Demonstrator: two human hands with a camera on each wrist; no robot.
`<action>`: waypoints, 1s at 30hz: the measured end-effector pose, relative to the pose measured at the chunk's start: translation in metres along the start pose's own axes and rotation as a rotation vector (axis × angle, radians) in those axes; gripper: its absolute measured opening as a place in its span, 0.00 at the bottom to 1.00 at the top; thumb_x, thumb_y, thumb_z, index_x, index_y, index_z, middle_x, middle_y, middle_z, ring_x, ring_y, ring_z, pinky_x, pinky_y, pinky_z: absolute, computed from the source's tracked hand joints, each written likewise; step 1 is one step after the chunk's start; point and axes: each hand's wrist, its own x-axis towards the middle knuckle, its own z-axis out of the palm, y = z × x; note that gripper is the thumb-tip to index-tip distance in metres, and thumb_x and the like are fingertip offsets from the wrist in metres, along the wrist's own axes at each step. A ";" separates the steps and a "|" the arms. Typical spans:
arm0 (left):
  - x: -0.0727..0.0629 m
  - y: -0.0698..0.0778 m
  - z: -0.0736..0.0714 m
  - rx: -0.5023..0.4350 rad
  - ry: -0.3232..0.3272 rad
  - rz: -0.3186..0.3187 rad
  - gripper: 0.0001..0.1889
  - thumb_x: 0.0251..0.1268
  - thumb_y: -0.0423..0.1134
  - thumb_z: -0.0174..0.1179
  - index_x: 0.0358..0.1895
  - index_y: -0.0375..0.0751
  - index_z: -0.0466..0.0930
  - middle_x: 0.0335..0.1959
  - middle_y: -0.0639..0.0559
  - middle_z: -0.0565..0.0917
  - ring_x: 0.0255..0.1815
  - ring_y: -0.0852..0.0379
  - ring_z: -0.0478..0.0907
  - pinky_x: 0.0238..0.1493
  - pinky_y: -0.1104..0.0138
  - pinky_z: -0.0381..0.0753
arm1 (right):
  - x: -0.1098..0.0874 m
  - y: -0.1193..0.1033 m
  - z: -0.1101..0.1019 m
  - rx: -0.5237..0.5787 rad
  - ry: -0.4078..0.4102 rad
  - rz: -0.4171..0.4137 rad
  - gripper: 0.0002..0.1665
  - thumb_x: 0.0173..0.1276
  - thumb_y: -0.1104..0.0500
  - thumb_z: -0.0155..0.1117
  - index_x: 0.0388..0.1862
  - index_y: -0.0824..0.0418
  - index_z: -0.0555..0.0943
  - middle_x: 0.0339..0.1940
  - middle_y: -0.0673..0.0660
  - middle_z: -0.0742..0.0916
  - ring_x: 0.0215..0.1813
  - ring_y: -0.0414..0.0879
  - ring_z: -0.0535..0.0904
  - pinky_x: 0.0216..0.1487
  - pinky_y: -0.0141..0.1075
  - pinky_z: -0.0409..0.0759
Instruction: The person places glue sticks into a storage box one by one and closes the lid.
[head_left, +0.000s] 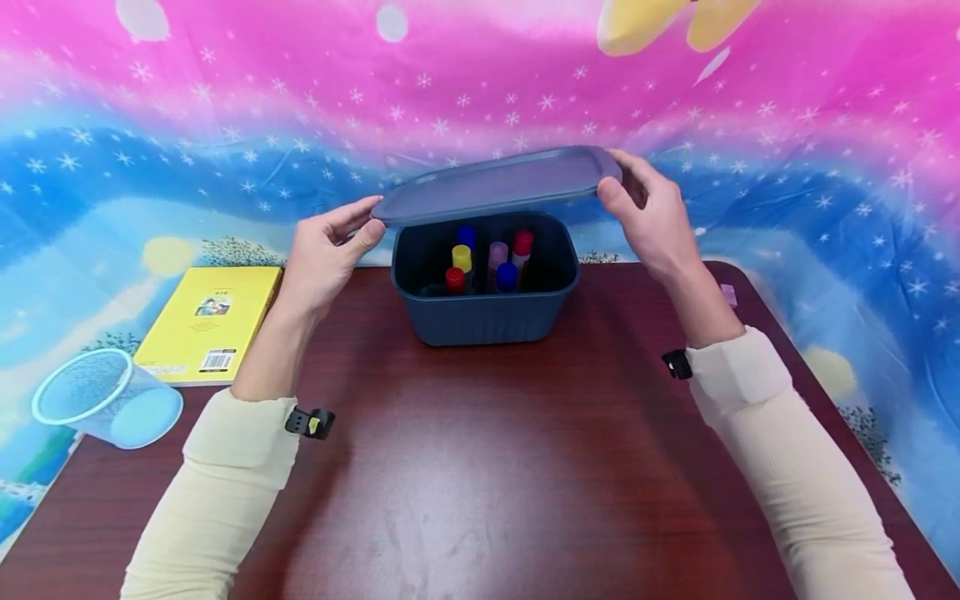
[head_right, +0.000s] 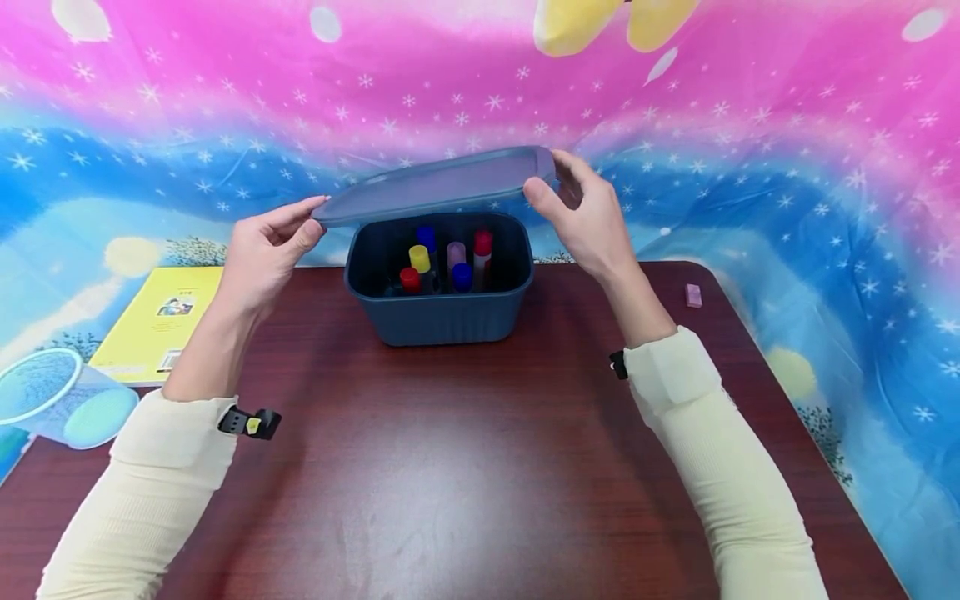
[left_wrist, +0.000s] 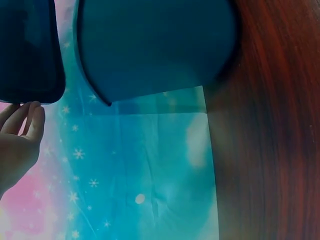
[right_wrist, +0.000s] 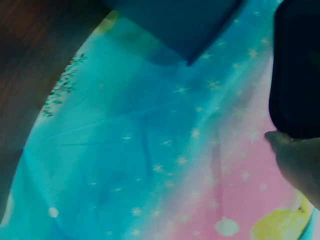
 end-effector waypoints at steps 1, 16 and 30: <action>0.000 -0.001 0.000 -0.024 0.006 0.002 0.29 0.64 0.49 0.70 0.66 0.41 0.80 0.61 0.42 0.82 0.63 0.54 0.78 0.59 0.69 0.78 | 0.000 0.003 -0.001 0.007 -0.022 -0.006 0.47 0.66 0.31 0.64 0.76 0.55 0.70 0.69 0.62 0.77 0.68 0.49 0.75 0.64 0.32 0.73; -0.007 -0.025 0.006 0.060 -0.056 0.167 0.30 0.65 0.35 0.69 0.71 0.43 0.72 0.72 0.48 0.72 0.73 0.54 0.68 0.65 0.65 0.74 | -0.004 0.054 -0.007 -0.070 -0.254 -0.128 0.42 0.72 0.50 0.68 0.79 0.56 0.63 0.77 0.59 0.69 0.76 0.52 0.67 0.70 0.34 0.69; -0.015 -0.050 0.009 0.287 -0.065 0.184 0.35 0.64 0.40 0.72 0.73 0.47 0.70 0.74 0.53 0.70 0.76 0.54 0.64 0.73 0.54 0.66 | -0.009 0.086 0.001 -0.035 -0.368 -0.108 0.43 0.74 0.59 0.66 0.82 0.58 0.56 0.81 0.58 0.63 0.79 0.52 0.60 0.72 0.46 0.67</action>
